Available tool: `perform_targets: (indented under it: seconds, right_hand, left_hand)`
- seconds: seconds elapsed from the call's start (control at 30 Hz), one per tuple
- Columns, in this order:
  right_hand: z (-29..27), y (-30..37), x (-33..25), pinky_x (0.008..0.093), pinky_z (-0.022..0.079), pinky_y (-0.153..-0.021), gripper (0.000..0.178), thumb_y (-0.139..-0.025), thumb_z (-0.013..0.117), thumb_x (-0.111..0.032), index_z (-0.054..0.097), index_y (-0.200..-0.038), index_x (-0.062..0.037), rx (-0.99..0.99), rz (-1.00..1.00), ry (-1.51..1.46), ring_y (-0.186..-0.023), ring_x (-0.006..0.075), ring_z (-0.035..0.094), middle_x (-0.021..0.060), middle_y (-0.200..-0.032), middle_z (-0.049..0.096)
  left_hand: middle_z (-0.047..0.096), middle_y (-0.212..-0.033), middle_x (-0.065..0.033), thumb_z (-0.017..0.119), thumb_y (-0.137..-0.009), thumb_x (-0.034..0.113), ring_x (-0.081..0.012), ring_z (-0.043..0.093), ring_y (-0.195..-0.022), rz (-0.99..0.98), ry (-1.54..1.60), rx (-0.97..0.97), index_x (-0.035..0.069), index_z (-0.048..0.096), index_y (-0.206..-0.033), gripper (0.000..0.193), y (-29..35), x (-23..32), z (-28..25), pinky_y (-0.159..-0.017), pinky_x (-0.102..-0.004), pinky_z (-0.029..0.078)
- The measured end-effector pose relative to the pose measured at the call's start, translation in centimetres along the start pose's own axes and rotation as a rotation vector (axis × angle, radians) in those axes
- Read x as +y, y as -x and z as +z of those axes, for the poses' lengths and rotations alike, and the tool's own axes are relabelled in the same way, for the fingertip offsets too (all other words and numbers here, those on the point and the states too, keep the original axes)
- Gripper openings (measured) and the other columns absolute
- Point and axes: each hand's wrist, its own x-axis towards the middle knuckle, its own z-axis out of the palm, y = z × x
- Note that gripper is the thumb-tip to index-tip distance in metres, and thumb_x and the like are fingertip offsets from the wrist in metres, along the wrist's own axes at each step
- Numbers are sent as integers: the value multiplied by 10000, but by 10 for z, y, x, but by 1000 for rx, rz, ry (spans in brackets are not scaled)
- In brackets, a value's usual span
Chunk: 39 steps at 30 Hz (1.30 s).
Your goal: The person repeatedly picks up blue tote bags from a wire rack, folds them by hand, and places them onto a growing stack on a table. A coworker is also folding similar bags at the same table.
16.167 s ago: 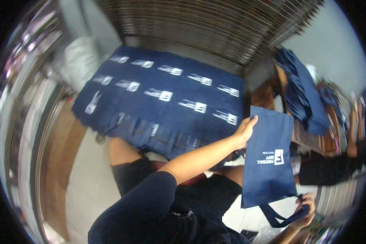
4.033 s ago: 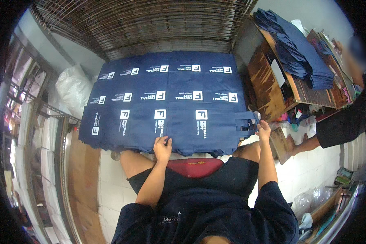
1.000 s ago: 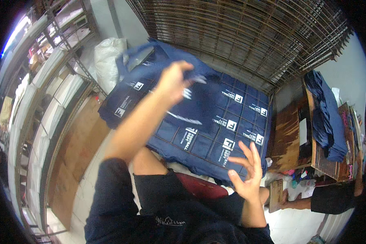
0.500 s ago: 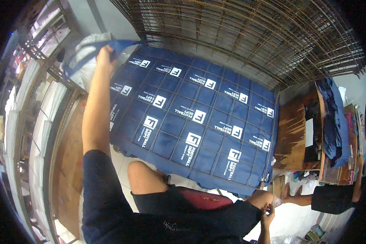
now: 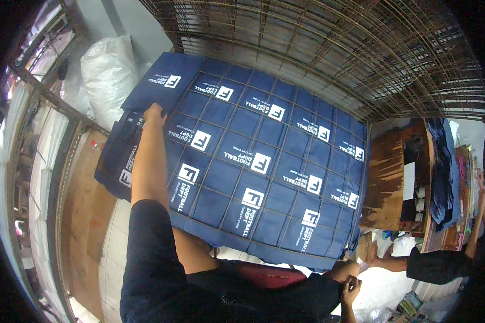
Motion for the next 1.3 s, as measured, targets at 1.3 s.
perform_targets:
  seconds: [1.3]
  right_hand:
    - [14,-3,-15,385,427,-764,242,-738,562,-108,525,-940,19,99,33,-3,-826,308,497,160,-910,434]
  left_hand:
    - [545,-1178,-169,699,-720,80,-261,558,-959,104,-115,-282,-18,572,-1117,428,19,-5,-11,-794,-365,450]
